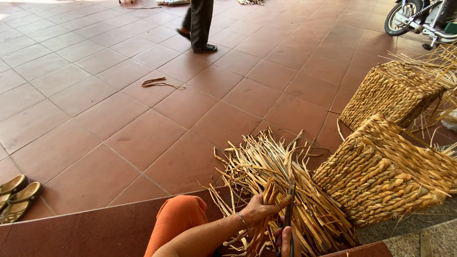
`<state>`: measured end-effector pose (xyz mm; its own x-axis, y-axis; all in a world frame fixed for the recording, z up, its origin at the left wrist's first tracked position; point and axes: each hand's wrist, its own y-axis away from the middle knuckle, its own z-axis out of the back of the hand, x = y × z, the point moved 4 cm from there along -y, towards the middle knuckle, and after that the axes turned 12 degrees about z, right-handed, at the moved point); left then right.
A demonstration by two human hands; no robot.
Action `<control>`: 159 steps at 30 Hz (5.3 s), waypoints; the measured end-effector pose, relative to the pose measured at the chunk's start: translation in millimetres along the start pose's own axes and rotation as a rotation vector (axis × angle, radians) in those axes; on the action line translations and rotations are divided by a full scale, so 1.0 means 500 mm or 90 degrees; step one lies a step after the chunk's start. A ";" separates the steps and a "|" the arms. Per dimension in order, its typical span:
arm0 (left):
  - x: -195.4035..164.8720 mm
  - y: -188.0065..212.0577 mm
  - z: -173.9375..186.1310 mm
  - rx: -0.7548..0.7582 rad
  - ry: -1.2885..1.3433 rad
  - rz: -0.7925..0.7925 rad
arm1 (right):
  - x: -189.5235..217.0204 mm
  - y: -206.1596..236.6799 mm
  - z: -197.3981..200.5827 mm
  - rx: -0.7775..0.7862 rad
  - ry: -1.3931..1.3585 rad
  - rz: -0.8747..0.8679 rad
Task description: The person sits on a tiled floor and uses shears to trim bundles of dried plant strips. They repeatedly gather strips, cut them to length, and place the trimmed pieces into a pile. Finished woven baskets are visible nearby.
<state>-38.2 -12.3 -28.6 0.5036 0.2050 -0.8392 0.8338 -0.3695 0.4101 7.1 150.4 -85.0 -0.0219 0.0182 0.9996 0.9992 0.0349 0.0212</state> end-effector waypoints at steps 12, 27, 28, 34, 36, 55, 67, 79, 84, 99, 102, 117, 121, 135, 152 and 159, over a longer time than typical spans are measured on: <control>0.016 -0.013 0.015 -0.017 0.005 0.047 | -0.001 0.006 0.007 0.021 0.037 -0.001; -0.003 -0.009 0.034 -0.085 -0.006 -0.001 | -0.001 0.013 0.001 0.053 0.096 0.030; 0.000 -0.010 0.034 -0.088 -0.008 0.004 | -0.003 0.012 0.002 0.047 0.091 0.025; 0.017 -0.023 0.034 -0.109 0.013 0.060 | -0.008 0.011 0.012 0.048 0.102 0.051; 0.026 -0.027 0.039 -0.108 0.015 0.074 | -0.008 0.010 0.012 0.050 0.133 0.053; -0.002 -0.012 0.048 -0.094 0.030 -0.016 | -0.008 0.023 0.006 0.052 0.049 0.021; 0.033 -0.028 0.069 -0.122 0.035 0.039 | -0.013 0.026 0.007 0.048 0.098 0.040; 0.008 -0.030 0.061 -0.129 0.056 0.006 | -0.006 0.025 0.008 0.053 0.119 0.038; -0.020 -0.013 0.048 -0.131 -0.047 -0.026 | 0.014 0.025 0.015 0.047 0.120 0.116; 0.006 -0.023 0.030 -0.097 0.030 -0.007 | 0.121 0.058 0.011 0.038 0.203 0.273; 0.000 -0.017 0.025 -0.089 0.016 -0.009 | 0.120 0.057 0.012 0.040 0.193 0.241; -0.020 0.008 -0.013 0.006 0.014 0.013 | 0.093 0.072 0.009 -0.006 0.289 0.236; -0.011 0.002 -0.002 -0.043 0.039 0.055 | 0.078 0.065 0.002 0.036 0.185 0.202; -0.002 -0.006 -0.001 -0.006 0.077 0.059 | 0.102 0.068 0.011 0.057 0.247 0.201; 0.020 0.007 -0.048 -0.088 -0.473 -0.247 | 0.212 0.057 0.014 -0.142 0.110 0.276; 0.020 0.035 -0.091 -0.090 -0.592 -0.229 | 0.270 0.048 0.007 -0.180 0.127 0.353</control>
<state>-8.6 24.5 -13.5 -0.1092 -0.5285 -0.8418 0.9513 -0.3011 0.0657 28.1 157.3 50.6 0.4792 -0.2283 0.8475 0.8314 -0.1913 -0.5217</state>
